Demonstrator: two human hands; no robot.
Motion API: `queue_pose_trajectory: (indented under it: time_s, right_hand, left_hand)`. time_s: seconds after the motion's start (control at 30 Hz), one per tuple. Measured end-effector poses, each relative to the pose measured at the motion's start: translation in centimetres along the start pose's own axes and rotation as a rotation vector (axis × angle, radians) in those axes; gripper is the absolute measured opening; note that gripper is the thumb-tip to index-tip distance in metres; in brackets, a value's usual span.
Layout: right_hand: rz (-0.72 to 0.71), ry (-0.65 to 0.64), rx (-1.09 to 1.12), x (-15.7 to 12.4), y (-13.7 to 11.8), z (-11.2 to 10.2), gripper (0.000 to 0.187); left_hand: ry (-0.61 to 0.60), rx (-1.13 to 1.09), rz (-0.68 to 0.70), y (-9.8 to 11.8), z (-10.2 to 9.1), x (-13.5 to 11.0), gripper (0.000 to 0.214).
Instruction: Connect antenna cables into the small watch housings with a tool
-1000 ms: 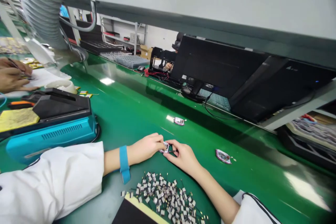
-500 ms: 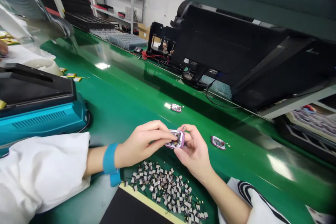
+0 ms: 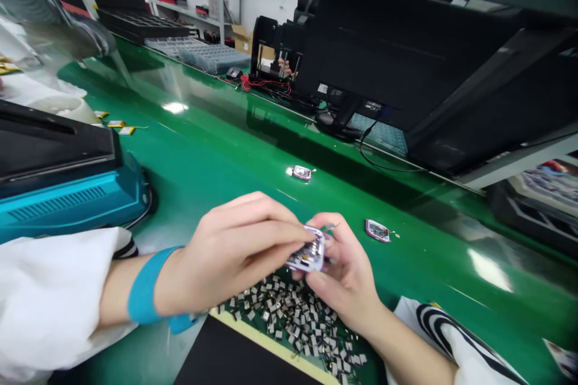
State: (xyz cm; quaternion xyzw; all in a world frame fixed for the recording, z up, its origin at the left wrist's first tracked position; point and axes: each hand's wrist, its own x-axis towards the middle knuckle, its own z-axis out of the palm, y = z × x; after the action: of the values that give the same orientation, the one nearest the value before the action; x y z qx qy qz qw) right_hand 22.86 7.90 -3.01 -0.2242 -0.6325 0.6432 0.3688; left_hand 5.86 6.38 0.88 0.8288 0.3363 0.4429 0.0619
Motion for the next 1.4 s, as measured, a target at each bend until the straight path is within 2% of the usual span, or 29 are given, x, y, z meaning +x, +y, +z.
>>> queue_pose_trajectory:
  time_s: [0.1,0.2,0.27,0.33,0.5,0.6,0.87,1.27,1.4]
  right_hand:
    - [0.08,-0.07,-0.248,1.2,2.6,-1.6,0.029]
    - [0.131,-0.134,-0.684,2.3,4.8,-3.1,0.029]
    - [0.12,-0.154,-0.954,2.6,5.3,-3.5,0.029]
    - [0.085,-0.149,-1.093,2.7,5.3,-3.5,0.028]
    - [0.082,-0.09,-1.036,2.8,5.1,-3.3,0.033]
    - [0.101,-0.063,-0.983,3.0,5.3,-3.5,0.028]
    - [0.006,-0.044,-1.015,2.9,5.6,-4.2,0.029]
    - [0.007,-0.049,-1.007,3.0,5.8,-4.4,0.03]
    - [0.054,-0.041,-1.021,3.0,5.7,-4.5,0.034]
  left_hand:
    - [-0.011,-0.036,-0.051,-2.8,2.1,-1.0,0.012]
    - [-0.097,-0.029,-0.167,-5.5,3.9,-2.8,0.012]
    - [-0.156,-0.008,-0.192,-6.5,4.4,-3.9,0.013]
    - [-0.201,0.023,-0.156,-6.9,4.4,-4.6,0.013]
    - [-0.287,0.089,-0.053,-7.0,3.6,-4.7,0.013]
    - [-0.351,0.122,-0.024,-7.1,3.5,-4.5,0.014]
    - [-0.49,0.277,0.038,-6.5,3.1,-4.2,0.016]
    - [-0.506,0.304,0.015,-5.9,3.4,-3.8,0.016]
    - [-0.489,0.264,0.04,-6.2,3.3,-3.8,0.017]
